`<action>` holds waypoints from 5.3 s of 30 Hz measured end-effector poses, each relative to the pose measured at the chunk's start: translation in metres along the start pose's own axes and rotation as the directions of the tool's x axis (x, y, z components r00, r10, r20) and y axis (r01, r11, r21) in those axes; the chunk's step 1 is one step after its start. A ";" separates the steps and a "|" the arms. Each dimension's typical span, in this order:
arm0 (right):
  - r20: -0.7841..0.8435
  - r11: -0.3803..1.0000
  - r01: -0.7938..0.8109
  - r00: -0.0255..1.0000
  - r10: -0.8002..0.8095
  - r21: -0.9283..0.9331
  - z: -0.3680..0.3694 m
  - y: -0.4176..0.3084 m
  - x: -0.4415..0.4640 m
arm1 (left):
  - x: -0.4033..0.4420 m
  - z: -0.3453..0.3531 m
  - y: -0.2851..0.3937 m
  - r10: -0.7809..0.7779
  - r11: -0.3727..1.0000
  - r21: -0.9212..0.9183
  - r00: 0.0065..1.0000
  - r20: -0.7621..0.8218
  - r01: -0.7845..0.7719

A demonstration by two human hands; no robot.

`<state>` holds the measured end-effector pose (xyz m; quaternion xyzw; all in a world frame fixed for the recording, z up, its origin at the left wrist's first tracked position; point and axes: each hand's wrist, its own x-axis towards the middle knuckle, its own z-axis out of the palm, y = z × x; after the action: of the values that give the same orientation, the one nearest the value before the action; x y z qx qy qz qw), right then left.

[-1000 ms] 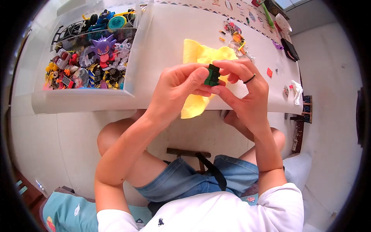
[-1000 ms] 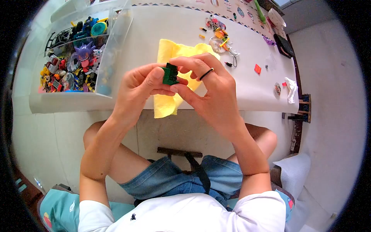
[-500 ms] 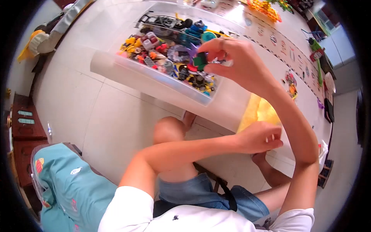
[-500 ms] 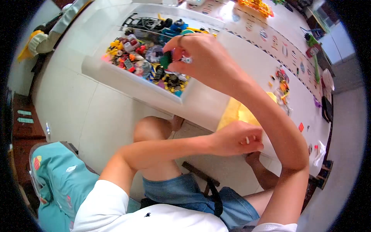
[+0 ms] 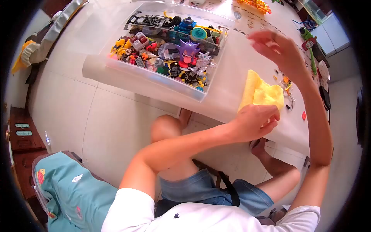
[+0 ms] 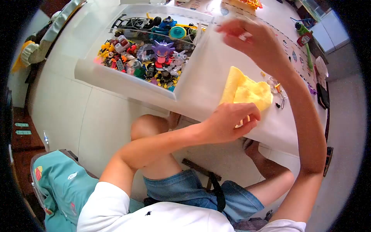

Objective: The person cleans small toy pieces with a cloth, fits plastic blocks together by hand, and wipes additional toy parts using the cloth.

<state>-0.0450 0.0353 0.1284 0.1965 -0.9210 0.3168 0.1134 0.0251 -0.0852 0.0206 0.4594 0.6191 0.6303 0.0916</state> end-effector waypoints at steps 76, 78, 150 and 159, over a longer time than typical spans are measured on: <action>-0.541 0.927 -0.041 0.821 -0.182 -0.373 0.000 0.066 -0.191 | 0.058 0.047 -0.024 -0.501 0.398 -0.773 0.823 0.269 0.495; -0.532 0.891 0.002 0.802 -0.272 -0.454 -0.001 0.067 -0.191 | 0.056 0.046 -0.027 -0.486 0.402 -0.762 0.824 0.292 0.507; -0.602 0.985 0.141 0.797 -0.051 0.103 -0.002 0.070 -0.199 | 0.053 0.049 -0.034 -0.344 0.338 -0.803 0.859 0.380 0.491; -0.589 0.980 0.142 0.807 -0.034 0.138 -0.003 0.069 -0.198 | 0.053 0.049 -0.036 -0.303 0.315 -0.819 0.868 0.393 0.480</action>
<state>0.1023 0.1443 0.0271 0.1414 -0.7998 0.4361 0.3875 0.0128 -0.0069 0.0048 0.2238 0.2675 0.7777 0.5230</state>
